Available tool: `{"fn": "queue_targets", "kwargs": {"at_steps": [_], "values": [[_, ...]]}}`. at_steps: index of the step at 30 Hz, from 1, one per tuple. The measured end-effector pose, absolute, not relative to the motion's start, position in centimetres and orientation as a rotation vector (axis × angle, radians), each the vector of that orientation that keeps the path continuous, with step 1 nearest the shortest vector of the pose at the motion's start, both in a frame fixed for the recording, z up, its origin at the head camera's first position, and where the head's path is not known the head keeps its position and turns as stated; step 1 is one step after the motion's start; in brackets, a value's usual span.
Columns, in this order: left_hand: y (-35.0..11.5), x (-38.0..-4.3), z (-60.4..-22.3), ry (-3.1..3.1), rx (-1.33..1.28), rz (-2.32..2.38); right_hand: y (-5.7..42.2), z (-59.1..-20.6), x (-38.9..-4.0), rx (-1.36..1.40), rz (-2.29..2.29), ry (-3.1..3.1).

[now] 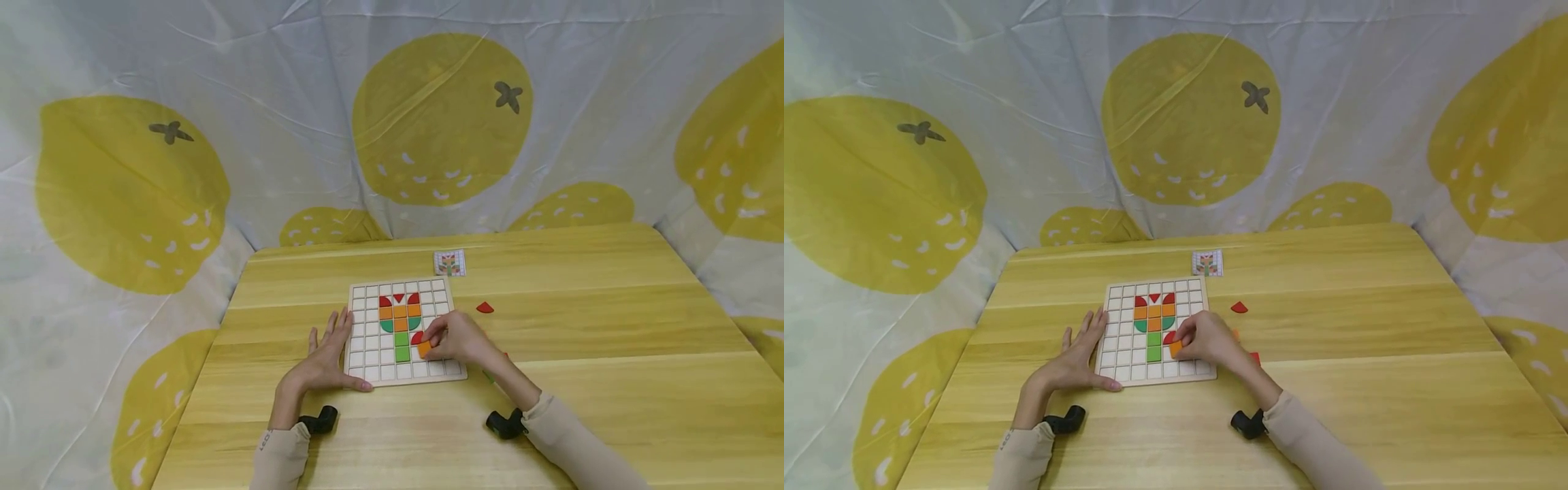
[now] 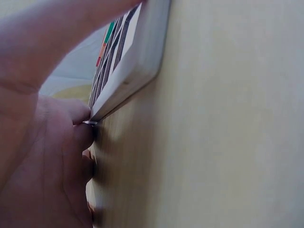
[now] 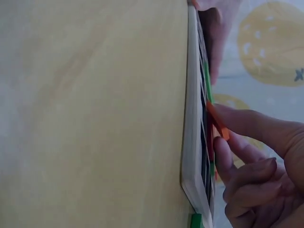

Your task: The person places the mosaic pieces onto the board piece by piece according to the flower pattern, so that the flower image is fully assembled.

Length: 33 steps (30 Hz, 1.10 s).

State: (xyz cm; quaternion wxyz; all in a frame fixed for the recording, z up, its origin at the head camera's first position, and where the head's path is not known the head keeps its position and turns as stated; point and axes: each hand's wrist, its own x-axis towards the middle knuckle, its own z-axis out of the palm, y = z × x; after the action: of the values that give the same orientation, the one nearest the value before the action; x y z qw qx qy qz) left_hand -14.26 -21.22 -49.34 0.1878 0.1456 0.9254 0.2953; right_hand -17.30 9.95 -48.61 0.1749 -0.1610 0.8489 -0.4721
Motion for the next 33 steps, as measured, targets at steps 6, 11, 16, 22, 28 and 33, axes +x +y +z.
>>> {"fn": "queue_targets", "kwargs": {"at_steps": [6, 11, 16, 22, 28, 33], "values": [[-21.28, -14.34, -49.34, 2.608, 0.406, 0.813, 9.57, -48.48, -17.04, -0.467, -1.297, 2.456], [-21.34, -14.41, -49.27, 2.600, 0.412, 0.807, 10.06, -48.52, -17.11, -0.476, -1.343, 2.376], [-21.26, -14.33, -49.22, 2.599, 0.408, 0.807, 10.08, -48.70, -17.13, -0.493, -1.342, 2.367], [-21.11, -14.32, -49.44, 2.601, 0.418, 0.825, 9.66, -48.79, -16.99, -0.495, -1.355, 2.385], [-20.97, -14.37, -49.48, 2.600, 0.427, 0.815, 9.70, -48.85, -16.85, -0.479, -1.375, 2.376], [-21.22, -14.22, -49.19, 2.606, 0.422, 0.828, 9.49, -48.78, -16.92, -0.521, -1.359, 2.382]]}}
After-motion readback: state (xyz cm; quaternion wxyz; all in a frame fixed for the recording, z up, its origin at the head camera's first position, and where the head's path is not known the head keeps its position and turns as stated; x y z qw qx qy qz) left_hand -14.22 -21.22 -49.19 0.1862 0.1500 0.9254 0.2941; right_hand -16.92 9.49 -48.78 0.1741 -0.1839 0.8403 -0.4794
